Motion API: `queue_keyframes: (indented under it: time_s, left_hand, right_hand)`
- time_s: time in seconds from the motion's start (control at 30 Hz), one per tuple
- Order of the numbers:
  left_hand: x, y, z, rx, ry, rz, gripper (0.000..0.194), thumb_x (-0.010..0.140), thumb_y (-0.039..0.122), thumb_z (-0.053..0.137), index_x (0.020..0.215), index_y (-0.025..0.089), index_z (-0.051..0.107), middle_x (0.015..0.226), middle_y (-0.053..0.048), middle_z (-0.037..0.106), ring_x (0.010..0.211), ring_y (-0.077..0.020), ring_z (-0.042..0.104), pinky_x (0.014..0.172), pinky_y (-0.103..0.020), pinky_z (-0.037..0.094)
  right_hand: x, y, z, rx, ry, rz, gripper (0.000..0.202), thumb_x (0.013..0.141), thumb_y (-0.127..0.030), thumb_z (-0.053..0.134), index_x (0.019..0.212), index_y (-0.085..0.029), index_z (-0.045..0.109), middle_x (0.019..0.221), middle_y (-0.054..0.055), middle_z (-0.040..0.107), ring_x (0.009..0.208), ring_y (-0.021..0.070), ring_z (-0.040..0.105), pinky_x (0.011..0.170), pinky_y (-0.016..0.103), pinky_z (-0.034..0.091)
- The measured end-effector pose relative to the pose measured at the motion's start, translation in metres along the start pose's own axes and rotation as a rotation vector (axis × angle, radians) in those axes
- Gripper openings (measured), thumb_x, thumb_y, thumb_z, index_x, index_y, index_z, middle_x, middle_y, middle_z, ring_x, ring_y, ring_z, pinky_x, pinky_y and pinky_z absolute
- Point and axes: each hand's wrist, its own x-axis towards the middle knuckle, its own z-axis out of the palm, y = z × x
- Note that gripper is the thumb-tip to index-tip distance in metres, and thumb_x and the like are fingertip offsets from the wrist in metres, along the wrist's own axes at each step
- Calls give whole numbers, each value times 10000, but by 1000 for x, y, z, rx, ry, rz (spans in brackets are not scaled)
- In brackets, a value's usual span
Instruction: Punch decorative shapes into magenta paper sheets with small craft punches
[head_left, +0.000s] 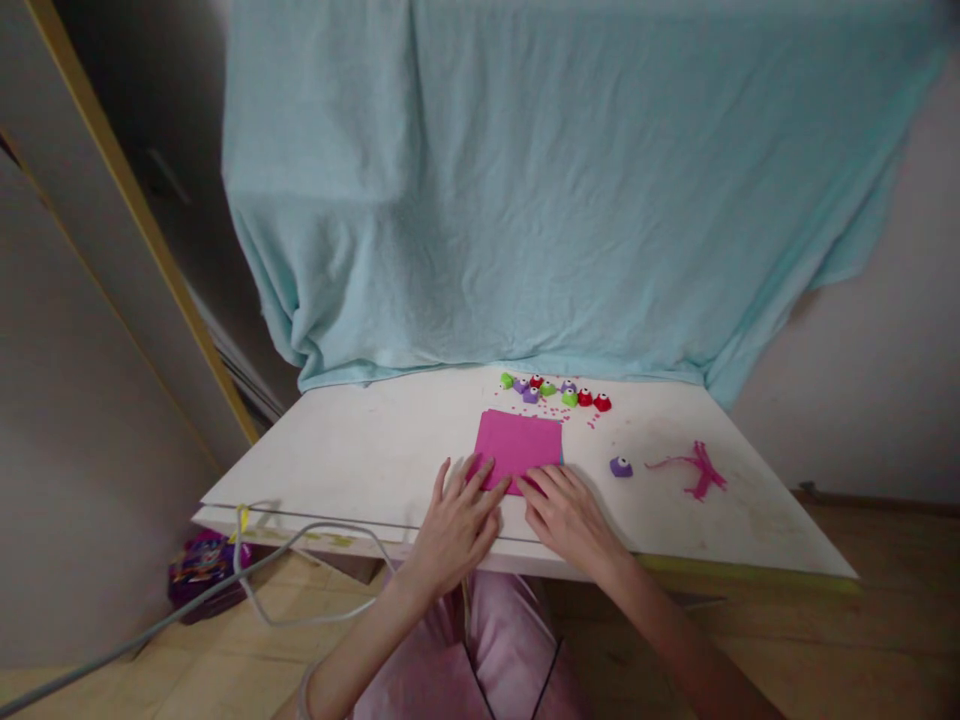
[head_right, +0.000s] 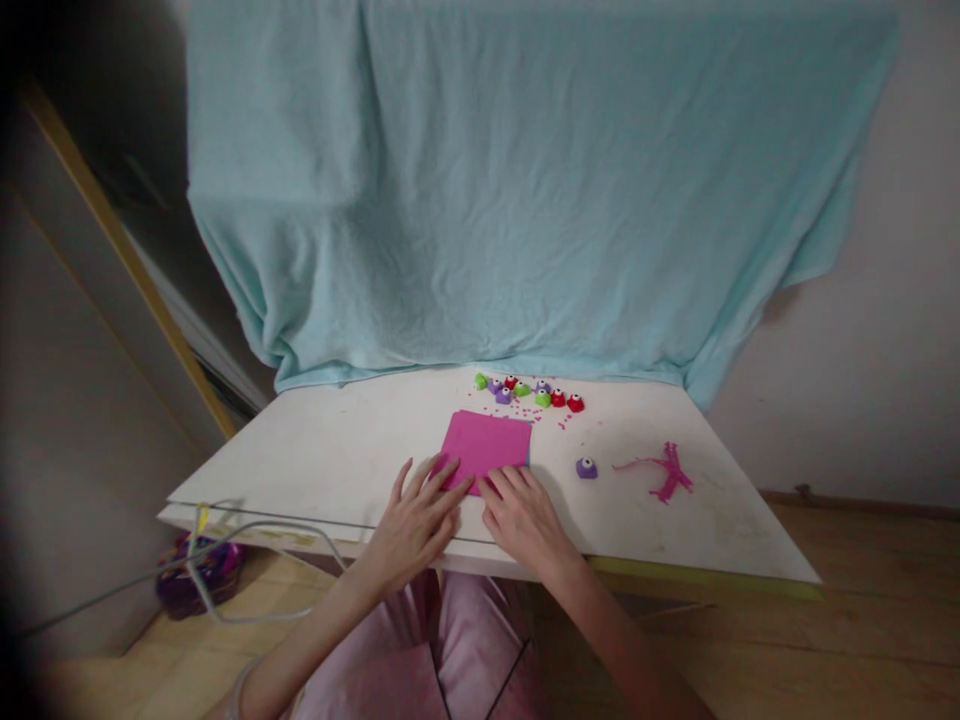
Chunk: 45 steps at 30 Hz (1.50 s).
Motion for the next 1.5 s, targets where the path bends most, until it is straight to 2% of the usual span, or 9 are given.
queue_keyframes:
  time_s: [0.4,0.57,0.87,1.1,1.5]
  left_hand:
    - [4,-1,-1,-42,-30,-20,444,936,340,430,1378,305,452,1417,-52,443,1399,-276,229,1148,-576,116]
    - [8,3,-2,-34,-11,23,430,929,390,453,1352,316,481,1396,-63,452,1396,-276,243,1151,-567,128]
    - [20,6,-4,-4,-10,88,422,908,437,475,1309,310,510,1339,-86,466,1371,-269,288,1140,-544,182]
    - [19,-6,-9,0,-17,153,449,889,454,490,1308,297,513,1383,-74,444,1366,-263,293,1149,-513,174]
    - [6,-34,-17,37,-48,146,450,893,410,489,1333,311,499,1450,-53,395,1387,-272,265,1152,-527,153]
  right_hand:
    - [-25,22,1,-73,25,1,329,847,-133,526,1157,-182,627,1044,102,658,982,242,569,865,401,449]
    - [-28,24,0,-69,53,3,346,852,-123,509,1168,-195,631,1058,100,661,989,232,579,859,383,461]
    - [-37,24,1,-128,32,6,319,862,-111,486,1140,-149,636,1055,120,668,976,237,590,833,375,472]
    - [-37,19,1,-182,2,14,293,854,-101,507,1116,-131,633,1038,124,667,958,244,587,820,380,468]
    - [-39,14,2,-211,-32,58,309,859,-94,498,1146,-118,611,1010,121,659,925,248,577,769,386,474]
